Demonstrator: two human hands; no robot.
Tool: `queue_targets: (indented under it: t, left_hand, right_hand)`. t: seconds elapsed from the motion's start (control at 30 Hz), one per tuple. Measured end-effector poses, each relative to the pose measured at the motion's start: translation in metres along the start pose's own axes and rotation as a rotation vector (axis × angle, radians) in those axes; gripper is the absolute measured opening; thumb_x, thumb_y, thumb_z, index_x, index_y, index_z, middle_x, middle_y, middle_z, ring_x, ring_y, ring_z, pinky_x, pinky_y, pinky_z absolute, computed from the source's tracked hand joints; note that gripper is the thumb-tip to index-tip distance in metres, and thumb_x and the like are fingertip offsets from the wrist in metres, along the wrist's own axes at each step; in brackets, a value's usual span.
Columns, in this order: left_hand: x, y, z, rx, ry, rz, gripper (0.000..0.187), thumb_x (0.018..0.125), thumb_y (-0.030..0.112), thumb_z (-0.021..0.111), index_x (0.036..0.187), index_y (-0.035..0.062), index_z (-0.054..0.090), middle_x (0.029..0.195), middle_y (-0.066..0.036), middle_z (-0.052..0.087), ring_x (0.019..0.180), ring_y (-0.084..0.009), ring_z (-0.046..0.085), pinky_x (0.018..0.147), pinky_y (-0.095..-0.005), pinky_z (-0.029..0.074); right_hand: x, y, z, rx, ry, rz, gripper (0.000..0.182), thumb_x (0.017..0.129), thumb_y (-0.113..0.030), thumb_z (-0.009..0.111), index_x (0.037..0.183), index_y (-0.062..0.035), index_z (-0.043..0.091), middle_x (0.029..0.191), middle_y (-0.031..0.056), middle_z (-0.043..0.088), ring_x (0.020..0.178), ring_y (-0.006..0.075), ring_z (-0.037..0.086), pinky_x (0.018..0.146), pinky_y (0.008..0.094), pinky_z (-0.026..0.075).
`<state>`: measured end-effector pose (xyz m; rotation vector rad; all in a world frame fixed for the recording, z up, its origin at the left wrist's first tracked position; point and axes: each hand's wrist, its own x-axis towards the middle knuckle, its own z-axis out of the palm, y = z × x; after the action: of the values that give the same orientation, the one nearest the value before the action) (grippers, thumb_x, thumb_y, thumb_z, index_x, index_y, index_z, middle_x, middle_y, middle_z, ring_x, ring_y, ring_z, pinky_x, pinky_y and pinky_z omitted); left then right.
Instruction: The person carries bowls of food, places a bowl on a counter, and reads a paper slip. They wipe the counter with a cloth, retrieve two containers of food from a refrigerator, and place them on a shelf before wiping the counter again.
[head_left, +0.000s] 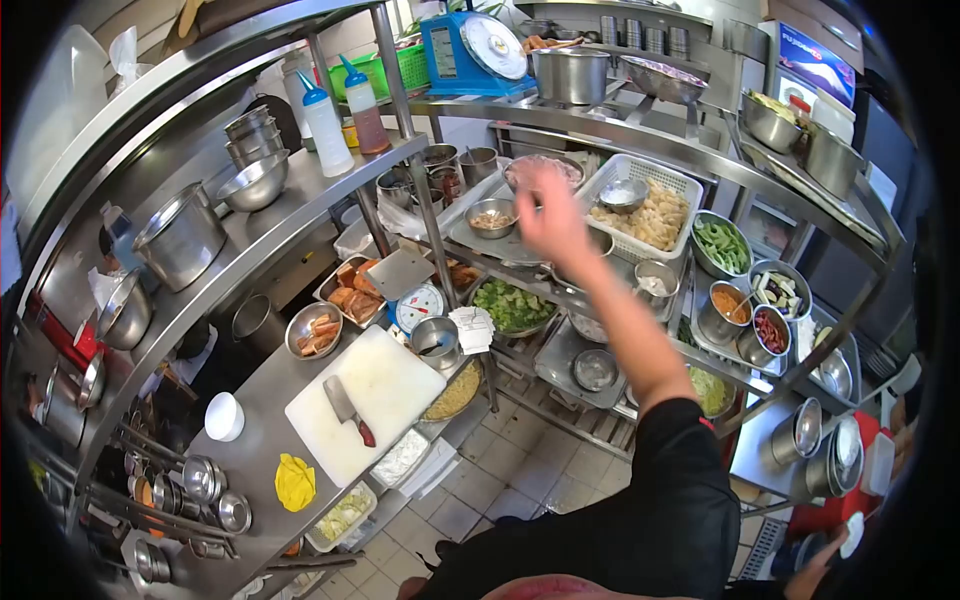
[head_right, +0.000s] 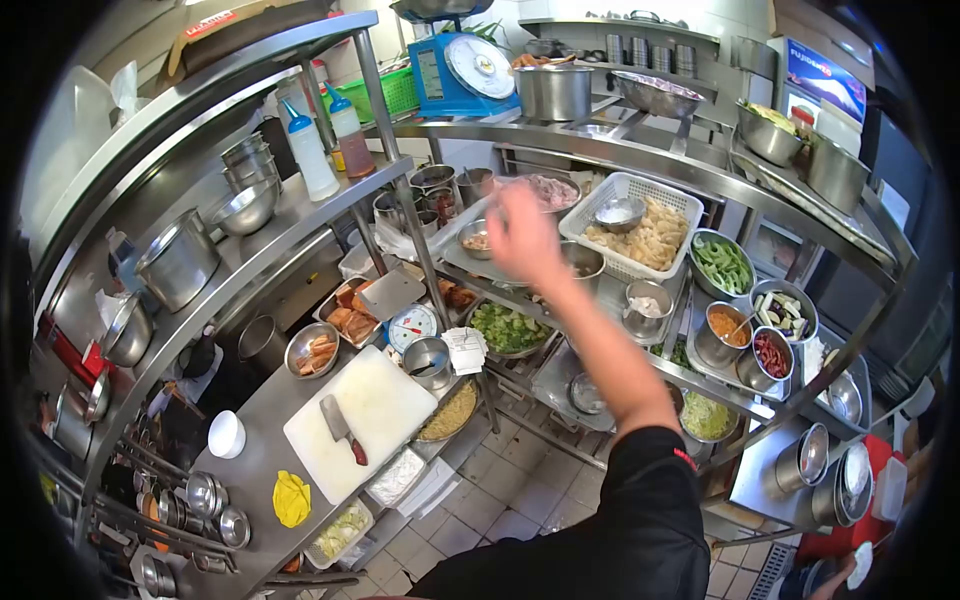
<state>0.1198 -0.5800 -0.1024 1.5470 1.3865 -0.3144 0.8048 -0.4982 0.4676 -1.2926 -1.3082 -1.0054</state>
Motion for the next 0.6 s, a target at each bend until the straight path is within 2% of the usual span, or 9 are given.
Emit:
queue_targets:
  t: [0.03,0.07,0.1,0.17,0.23,0.27,0.37,0.5,0.6]
  left_hand:
    - [0.010,-0.002,-0.001,-0.031,-0.033,0.007,0.046,0.074,0.011,0.054,0.118,-0.0021,0.048,0.109,-0.018,0.057,0.099,-0.0289,0.056,0.083,-0.0404,0.046]
    - [0.020,-0.003,-0.006,-0.064,-0.059,0.015,0.045,0.074,0.011,0.054,0.117,-0.0022,0.049,0.108,-0.018,0.058,0.097,-0.0283,0.057,0.082,-0.0399,0.047]
    - [0.031,-0.005,-0.009,-0.112,-0.071,0.022,0.043,0.075,0.011,0.054,0.116,-0.0023,0.049,0.106,-0.018,0.059,0.096,-0.0277,0.058,0.080,-0.0394,0.048]
    - [0.048,-0.008,-0.012,-0.268,-0.024,0.049,0.041,0.076,0.011,0.053,0.114,-0.0026,0.051,0.103,-0.017,0.062,0.092,-0.0265,0.060,0.078,-0.0384,0.050]
    - [0.054,-0.004,-0.008,-0.517,0.099,0.097,0.027,0.079,0.012,0.051,0.101,-0.0022,0.057,0.087,-0.012,0.064,0.079,-0.0200,0.062,0.066,-0.0327,0.051]
    - [0.057,-0.001,-0.007,-0.639,0.156,0.123,0.022,0.081,0.012,0.050,0.095,-0.0020,0.060,0.080,-0.009,0.065,0.072,-0.0168,0.062,0.060,-0.0298,0.051]
    - [0.047,-0.011,0.007,-0.636,0.225,0.016,0.015,0.077,0.012,0.057,0.087,0.0022,0.064,0.084,-0.007,0.066,0.075,-0.0181,0.063,0.063,-0.0314,0.052]
    - [0.025,-0.022,0.019,-0.344,0.133,-0.056,0.017,0.074,0.014,0.058,0.087,0.0032,0.064,0.085,-0.007,0.066,0.077,-0.0197,0.063,0.065,-0.0325,0.052]
    - [0.011,-0.029,0.018,-0.213,0.093,-0.090,0.019,0.072,0.015,0.060,0.086,0.0039,0.064,0.085,-0.007,0.066,0.078,-0.0209,0.063,0.067,-0.0334,0.052]
  right_hand:
    - [0.042,0.028,-0.001,-0.272,0.014,0.037,0.029,0.077,-0.011,0.058,0.105,-0.0060,0.054,0.095,0.0171,0.053,0.089,0.0346,0.053,0.075,0.0421,0.045]
    - [0.085,0.044,-0.008,-0.361,0.093,0.016,0.047,0.074,-0.015,0.061,0.119,-0.0093,0.048,0.108,0.0188,0.049,0.095,0.0357,0.051,0.078,0.0455,0.045]
    - [0.115,0.064,-0.007,-0.635,0.043,0.236,0.067,0.072,-0.021,0.065,0.133,-0.0153,0.037,0.125,0.0236,0.041,0.109,0.0393,0.046,0.085,0.0476,0.043]
    - [0.156,0.092,-0.014,-0.723,-0.118,0.584,0.079,0.071,-0.028,0.070,0.138,-0.0202,0.029,0.134,0.0291,0.033,0.118,0.0445,0.042,0.093,0.0491,0.041]
    - [0.173,0.135,-0.017,-0.613,-0.392,0.912,0.086,0.069,-0.032,0.074,0.139,-0.0241,0.025,0.137,0.0295,0.031,0.122,0.0443,0.040,0.097,0.0486,0.039]
    - [0.170,0.168,-0.013,-0.494,-0.365,0.854,0.080,0.067,-0.032,0.076,0.135,-0.0209,0.034,0.133,0.0285,0.036,0.115,0.0417,0.048,0.094,0.0468,0.043]
    - [0.165,0.141,-0.018,-0.495,-0.259,0.729,0.067,0.067,-0.030,0.077,0.125,-0.0164,0.047,0.128,0.0279,0.040,0.109,0.0402,0.053,0.089,0.0445,0.046]
    - [0.147,0.111,-0.024,-0.509,-0.100,0.536,0.055,0.064,-0.027,0.079,0.111,-0.0119,0.056,0.126,0.0291,0.041,0.103,0.0418,0.055,0.086,0.0439,0.046]
    - [0.142,0.102,-0.029,-0.489,-0.024,0.398,0.050,0.063,-0.027,0.079,0.105,-0.0113,0.057,0.127,0.0299,0.040,0.103,0.0433,0.054,0.086,0.0446,0.046]
